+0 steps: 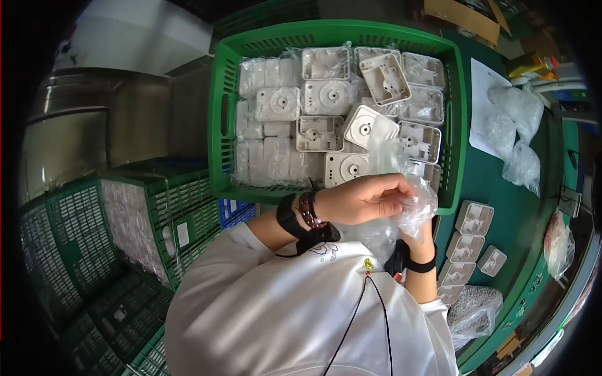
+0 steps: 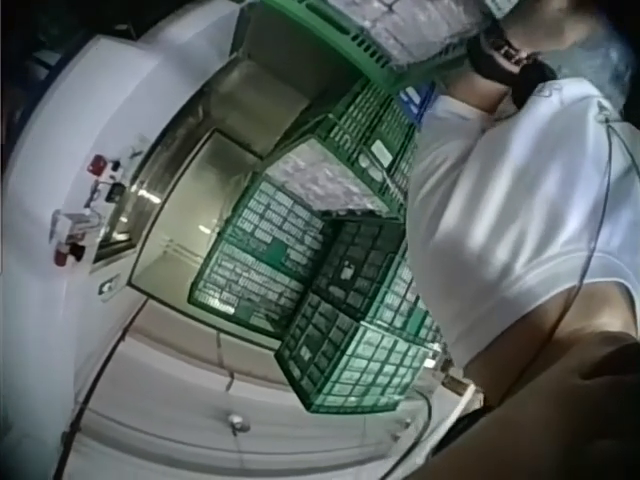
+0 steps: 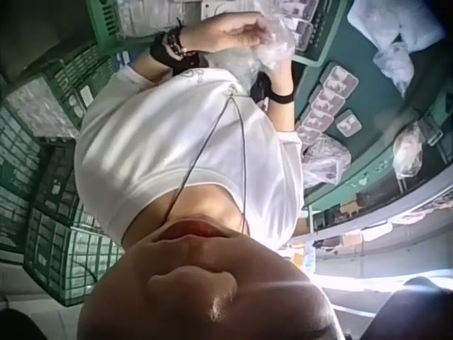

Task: The person inserts small white components into plastic housings, moves a green bin of housings, and then packs the assembled housings into plastic bags.

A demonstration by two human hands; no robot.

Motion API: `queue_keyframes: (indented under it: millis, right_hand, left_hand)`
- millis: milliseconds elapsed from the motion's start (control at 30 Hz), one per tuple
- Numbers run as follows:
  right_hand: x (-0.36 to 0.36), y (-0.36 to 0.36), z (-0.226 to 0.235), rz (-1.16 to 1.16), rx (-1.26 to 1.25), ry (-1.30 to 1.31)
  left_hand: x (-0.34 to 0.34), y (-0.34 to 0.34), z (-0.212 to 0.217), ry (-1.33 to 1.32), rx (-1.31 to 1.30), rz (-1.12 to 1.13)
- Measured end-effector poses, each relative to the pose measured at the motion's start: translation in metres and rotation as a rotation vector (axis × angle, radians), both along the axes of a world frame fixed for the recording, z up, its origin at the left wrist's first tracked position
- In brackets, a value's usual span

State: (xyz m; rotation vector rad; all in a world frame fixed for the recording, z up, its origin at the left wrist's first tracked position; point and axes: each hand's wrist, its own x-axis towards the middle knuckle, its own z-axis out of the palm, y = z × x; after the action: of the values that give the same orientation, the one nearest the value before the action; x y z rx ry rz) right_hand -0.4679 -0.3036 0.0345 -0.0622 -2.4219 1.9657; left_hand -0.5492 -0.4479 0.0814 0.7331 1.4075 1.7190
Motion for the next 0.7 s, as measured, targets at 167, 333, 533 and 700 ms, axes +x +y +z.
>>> queue_keyframes:
  millis: [167,333,533,700]
  right_hand:
    - [0.015,0.023,-0.002,-0.032,0.628,0.017]
    - [0.023,0.047,-0.004,-0.249,0.819,0.121]
    - [0.027,0.055,-0.009,-0.446,0.711,-0.006]
    - [0.025,0.056,-0.01,-0.44,0.735,0.006]
  left_hand:
    - [-0.078,-0.067,-0.063,-0.106,-0.205,0.356]
    - [-0.162,-0.251,-0.232,0.549,-1.704,0.943]
    - [-0.201,-0.283,-0.263,0.179,-1.147,1.122]
    - [-0.228,-0.248,-0.213,0.271,-0.985,1.493]
